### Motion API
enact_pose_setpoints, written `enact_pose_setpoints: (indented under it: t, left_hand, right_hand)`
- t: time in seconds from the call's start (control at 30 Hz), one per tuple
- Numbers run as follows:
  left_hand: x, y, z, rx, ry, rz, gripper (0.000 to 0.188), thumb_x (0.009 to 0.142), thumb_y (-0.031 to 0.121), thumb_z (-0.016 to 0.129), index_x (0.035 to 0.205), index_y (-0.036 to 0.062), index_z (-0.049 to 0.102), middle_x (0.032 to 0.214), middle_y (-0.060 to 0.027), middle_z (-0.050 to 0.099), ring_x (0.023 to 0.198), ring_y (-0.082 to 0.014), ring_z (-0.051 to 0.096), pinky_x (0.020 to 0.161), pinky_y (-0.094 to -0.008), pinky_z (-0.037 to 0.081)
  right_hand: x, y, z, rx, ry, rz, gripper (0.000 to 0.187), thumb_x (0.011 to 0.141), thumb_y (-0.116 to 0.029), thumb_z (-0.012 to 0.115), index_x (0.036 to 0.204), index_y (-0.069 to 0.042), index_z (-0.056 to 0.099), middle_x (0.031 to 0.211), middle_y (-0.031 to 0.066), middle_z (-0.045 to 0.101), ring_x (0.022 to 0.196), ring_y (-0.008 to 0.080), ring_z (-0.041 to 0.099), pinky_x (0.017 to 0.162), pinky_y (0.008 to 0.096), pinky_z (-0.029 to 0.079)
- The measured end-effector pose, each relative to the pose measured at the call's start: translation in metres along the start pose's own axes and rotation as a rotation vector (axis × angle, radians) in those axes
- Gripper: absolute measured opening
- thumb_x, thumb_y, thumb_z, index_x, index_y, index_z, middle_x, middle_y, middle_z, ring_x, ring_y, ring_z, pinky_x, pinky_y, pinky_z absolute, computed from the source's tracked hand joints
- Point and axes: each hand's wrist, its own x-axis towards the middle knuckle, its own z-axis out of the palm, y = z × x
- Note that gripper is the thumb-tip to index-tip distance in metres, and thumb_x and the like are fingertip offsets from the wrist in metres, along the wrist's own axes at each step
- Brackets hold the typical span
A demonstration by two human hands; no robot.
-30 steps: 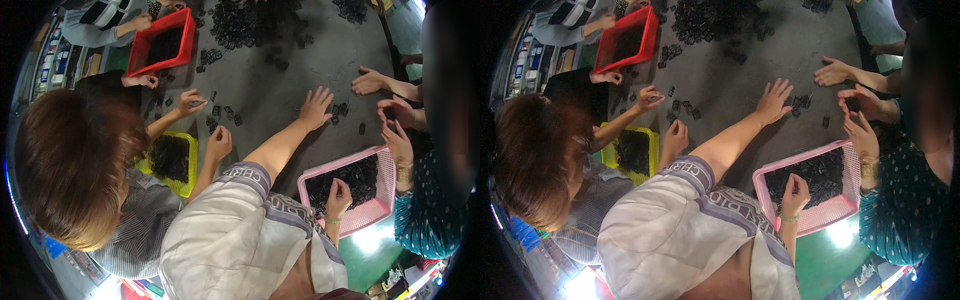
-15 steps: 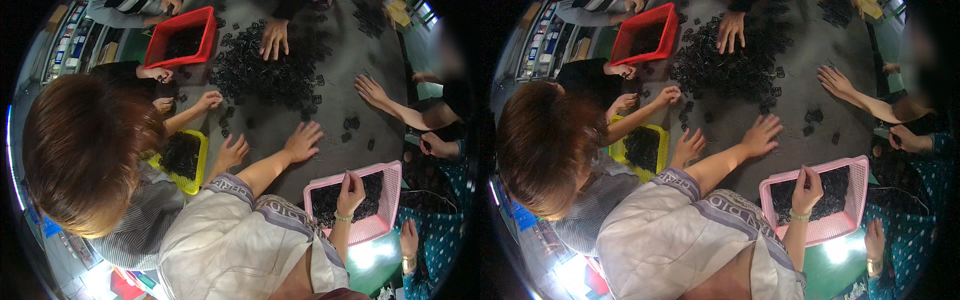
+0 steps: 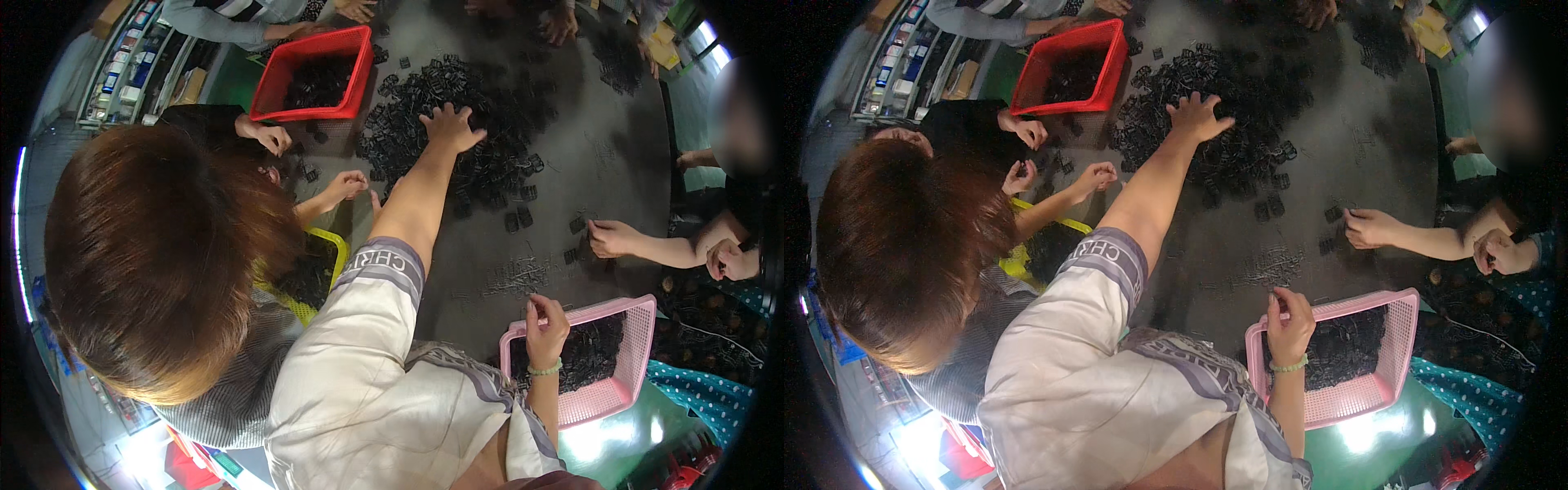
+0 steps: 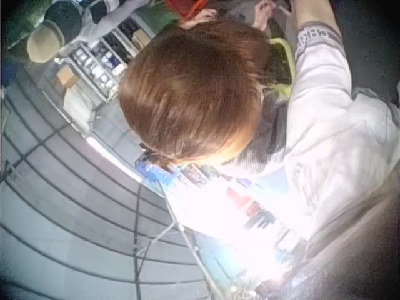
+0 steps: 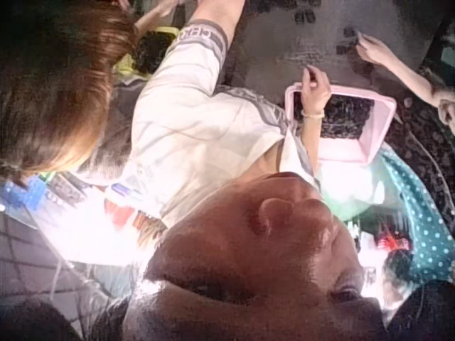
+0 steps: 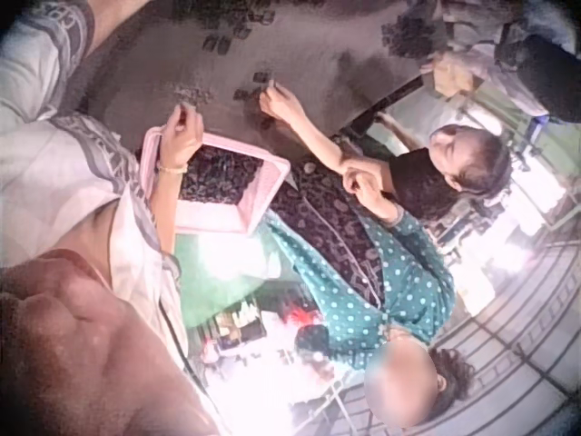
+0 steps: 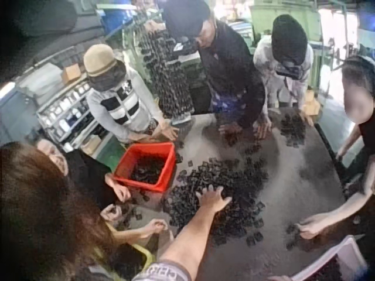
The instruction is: The person sorts small black components on a table with several other people. They pick up items from the table and place them into a pink basket. The task involves repetitive hand movements and coordination with others.
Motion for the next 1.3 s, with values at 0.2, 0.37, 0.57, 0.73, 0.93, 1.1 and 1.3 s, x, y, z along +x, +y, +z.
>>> enact_pose_setpoints:
  t: [0.2,0.37,0.57,0.73,0.93,1.1,1.3]
  left_hand:
    - [-0.05,0.001,-0.006,0.162,-0.229,0.144,0.067,0.069,0.049,0.064,0.127,0.0192,0.046,0.13,-0.0145,0.038,0.12,-0.037,0.038,0.091,-0.0545,0.038]
    - [-0.116,0.013,0.01,0.299,-0.498,0.169,0.062,0.066,0.042,0.07,0.118,0.0137,0.054,0.127,-0.0141,0.045,0.109,-0.0352,0.051,0.085,-0.0448,0.046]
    - [-0.138,0.021,-0.009,0.175,-0.793,0.259,0.047,0.061,0.042,0.074,0.095,0.0109,0.067,0.1,-0.0122,0.064,0.095,-0.0302,0.059,0.081,-0.0406,0.047]
    - [-0.032,-0.003,-0.028,-0.147,-0.085,0.222,0.052,0.065,0.045,0.07,0.108,0.0169,0.061,0.113,-0.0132,0.057,0.106,-0.0304,0.053,0.087,-0.0426,0.043]
    - [0.011,0.039,0.024,-0.036,-0.183,0.126,0.064,0.071,0.051,0.065,0.125,0.0244,0.043,0.143,-0.0116,0.02,0.13,-0.0393,0.02,0.099,-0.0638,0.022]
    - [-0.052,0.044,0.044,0.09,-0.291,0.294,0.049,0.081,0.043,0.057,0.122,0.0182,0.047,0.136,-0.0126,0.028,0.123,-0.0402,0.03,0.095,-0.0575,0.033]
    - [-0.105,0.027,0.039,0.091,-0.562,0.338,0.045,0.079,0.041,0.06,0.114,0.013,0.058,0.125,-0.0135,0.045,0.112,-0.0341,0.045,0.089,-0.047,0.042]
  right_hand:
    - [0.025,0.002,0.006,-0.021,-0.053,0.011,0.016,0.075,-0.004,0.062,0.09,0.001,0.061,0.072,0.0115,0.057,0.061,0.0204,0.056,0.056,0.0295,0.045]
    - [0.065,0.014,0.007,-0.198,-0.205,0.064,0.024,0.076,-0.016,0.063,0.097,-0.003,0.06,0.08,0.0115,0.059,0.072,0.0244,0.059,0.066,0.0337,0.046]
    - [0.084,0.035,0.009,-0.385,-0.356,0.156,0.036,0.075,-0.023,0.066,0.104,-0.005,0.057,0.091,0.0138,0.059,0.087,0.0301,0.058,0.076,0.0387,0.045]
    - [0.098,0.061,0.012,-0.462,-0.419,0.171,0.057,0.071,-0.025,0.07,0.121,-0.009,0.048,0.114,0.016,0.05,0.104,0.0314,0.051,0.087,0.0358,0.042]
    - [0.13,0.07,0.022,-0.679,-0.672,0.35,0.088,0.07,-0.032,0.072,0.14,-0.019,0.02,0.147,0.0081,0.009,0.134,0.029,0.015,0.103,0.052,0.026]
    - [0.147,0.119,0.016,-0.721,-0.534,0.442,0.088,0.076,-0.041,0.065,0.142,-0.024,0.01,0.149,0.0027,-0.006,0.137,0.027,0.0,0.099,0.0649,0.019]
    - [0.169,0.127,0.024,-0.641,-0.438,0.615,0.096,0.074,-0.055,0.06,0.143,-0.026,0.0,0.148,0.0021,-0.013,0.136,0.0299,-0.007,0.096,0.0694,0.013]
